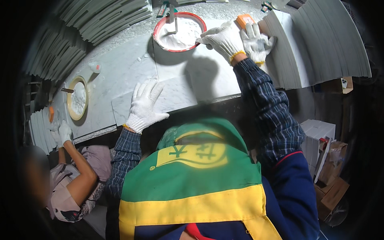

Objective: The person repeatedly scrapes the edges of rectangular ceramic tiles with a metal scraper and then rubs the edges with an orange block. The person handles tiles one at a time, flipping them to work on different edges, and stacks finished tiles on the table.

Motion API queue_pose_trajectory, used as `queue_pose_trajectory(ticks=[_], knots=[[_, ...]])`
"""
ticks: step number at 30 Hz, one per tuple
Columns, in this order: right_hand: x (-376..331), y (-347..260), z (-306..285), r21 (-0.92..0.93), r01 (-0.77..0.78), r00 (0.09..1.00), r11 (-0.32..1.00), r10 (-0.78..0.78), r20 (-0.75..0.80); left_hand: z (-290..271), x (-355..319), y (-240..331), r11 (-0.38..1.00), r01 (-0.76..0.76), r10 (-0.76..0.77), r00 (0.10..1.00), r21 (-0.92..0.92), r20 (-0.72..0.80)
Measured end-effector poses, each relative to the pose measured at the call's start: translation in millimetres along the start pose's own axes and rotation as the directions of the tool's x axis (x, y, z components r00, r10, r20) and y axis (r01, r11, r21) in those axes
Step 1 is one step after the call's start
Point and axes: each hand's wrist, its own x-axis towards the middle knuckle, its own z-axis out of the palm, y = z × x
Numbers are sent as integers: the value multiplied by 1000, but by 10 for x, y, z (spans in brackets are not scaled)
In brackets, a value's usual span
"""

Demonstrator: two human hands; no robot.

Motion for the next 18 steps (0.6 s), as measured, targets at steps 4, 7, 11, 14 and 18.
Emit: queue_pose_trajectory(ticks=[4,7,11,14,18], knots=[[192,154,150,182,-189,980,965,196,-18,43,33,6,995,-6,-2,996,-100,-84],[2,238,98,177,149,973,973,-113,-200,130,133,141,989,58,-75,989,-137,-125],[-721,115,-5,316,-195,919,929,285,-271,266,333,349,972,126,-161,972,-199,-172],[-1403,-119,121,73,-282,956,957,287,-62,306,424,434,971,141,-171,974,-193,-149],[-1723,-312,344,-264,-200,979,943,203,-16,274,435,448,976,149,-165,982,-159,-95]])
